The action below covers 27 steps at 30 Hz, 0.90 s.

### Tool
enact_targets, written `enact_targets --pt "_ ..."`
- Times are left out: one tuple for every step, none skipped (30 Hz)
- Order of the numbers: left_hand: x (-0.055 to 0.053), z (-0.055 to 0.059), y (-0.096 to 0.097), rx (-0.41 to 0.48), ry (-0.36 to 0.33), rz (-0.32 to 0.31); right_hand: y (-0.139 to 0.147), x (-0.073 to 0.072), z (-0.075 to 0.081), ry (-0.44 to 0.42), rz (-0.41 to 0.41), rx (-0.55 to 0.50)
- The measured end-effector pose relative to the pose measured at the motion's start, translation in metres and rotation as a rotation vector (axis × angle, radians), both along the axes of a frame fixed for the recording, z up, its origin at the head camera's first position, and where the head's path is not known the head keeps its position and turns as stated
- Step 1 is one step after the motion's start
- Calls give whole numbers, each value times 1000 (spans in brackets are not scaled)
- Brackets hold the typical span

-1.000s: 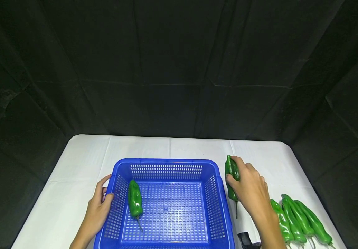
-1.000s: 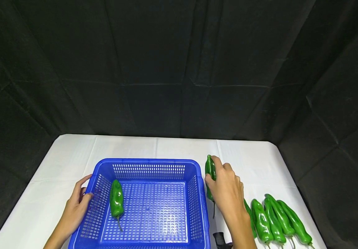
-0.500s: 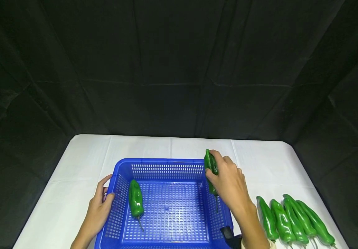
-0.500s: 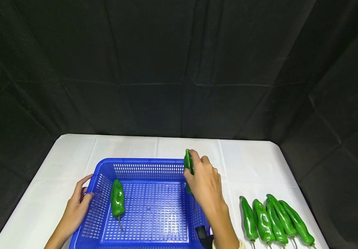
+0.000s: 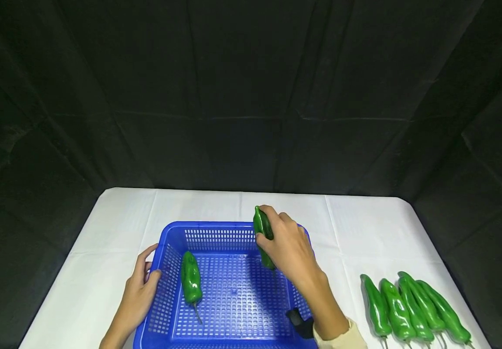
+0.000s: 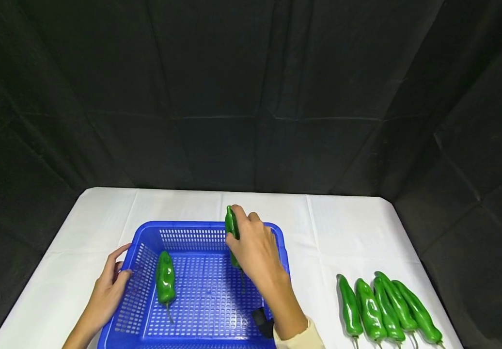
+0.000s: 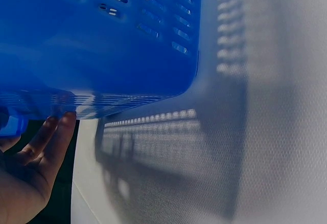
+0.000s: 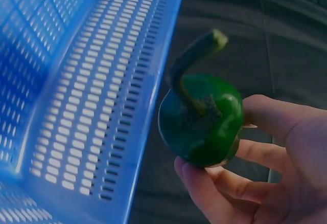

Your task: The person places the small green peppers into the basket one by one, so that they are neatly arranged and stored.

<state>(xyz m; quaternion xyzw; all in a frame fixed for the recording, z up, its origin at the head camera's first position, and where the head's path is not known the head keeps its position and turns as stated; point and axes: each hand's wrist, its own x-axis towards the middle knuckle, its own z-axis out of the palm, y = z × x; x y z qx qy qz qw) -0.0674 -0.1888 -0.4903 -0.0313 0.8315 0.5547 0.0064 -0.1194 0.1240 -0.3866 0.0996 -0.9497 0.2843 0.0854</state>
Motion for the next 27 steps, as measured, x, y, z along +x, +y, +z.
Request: enact_targets --pt "0 0 0 1 -2 0 -3 0 -1 -13 5 -7" --pt "0 0 0 1 -4 -1 -5 0 -2 -27 8 -14" --pt "0 1 0 1 -6 -1 -8 -1 -3 -37 12 -17" --pt "0 1 0 -2 -7 -1 -10 -1 -4 -47 18 -20" --pt "0 1 -1 -5 -5 -1 -13 -1 -5 -54 24 -21" --pt "0 0 -1 -7 -2 0 -15 -1 -7 -56 30 -18" --pt "1 0 -1 -9 4 -1 -17 -1 -8 -56 37 -14" --pt "1 0 -1 -10 10 -1 -19 -1 -9 -50 46 -4" --pt "1 -1 -2 -12 17 -2 -21 -1 -11 -46 55 4" --pt "1 -1 -2 -13 23 -4 -23 -1 -13 -47 65 8" --pt "1 -1 -3 -13 28 -5 -25 -1 -14 -46 76 13" --pt "1 -2 -3 -14 31 -5 -27 0 -16 -48 87 16" --pt "1 -2 -3 -17 31 -6 -30 0 -18 -52 97 14" --pt "1 -2 -4 -19 30 -6 -32 1 -20 -56 109 14" --pt "1 -2 -4 -19 29 -6 -35 2 -22 -62 121 12" --pt "1 -2 -4 -21 28 -5 -38 2 -24 -66 134 10" --pt "1 -2 -4 -21 27 -5 -41 3 -25 -70 144 10" --pt "1 -3 -4 -20 26 -5 -45 3 -27 -78 157 4" --pt "1 -2 -4 -18 24 -5 -48 4 -28 -84 169 0" --pt "1 -2 -4 -16 22 -6 -52 4 -30 -82 182 2" --pt "1 -2 -4 -13 20 -6 -55 4 -32 -88 196 -2" --pt "1 -2 -4 -12 19 -7 -58 4 -34 -96 210 -6" --pt "1 -2 -4 -13 20 -7 -61 4 -35 -102 224 -7" --pt "1 -2 -4 -13 19 -8 -64 4 -37 -105 240 -7" --pt "1 -2 -4 -16 21 -8 -68 3 -39 -105 252 -3" --pt "1 -2 -5 -19 23 -9 -70 3 -41 -107 266 0" --pt "1 -2 -5 -21 26 -8 -73 2 -42 -116 277 -1"
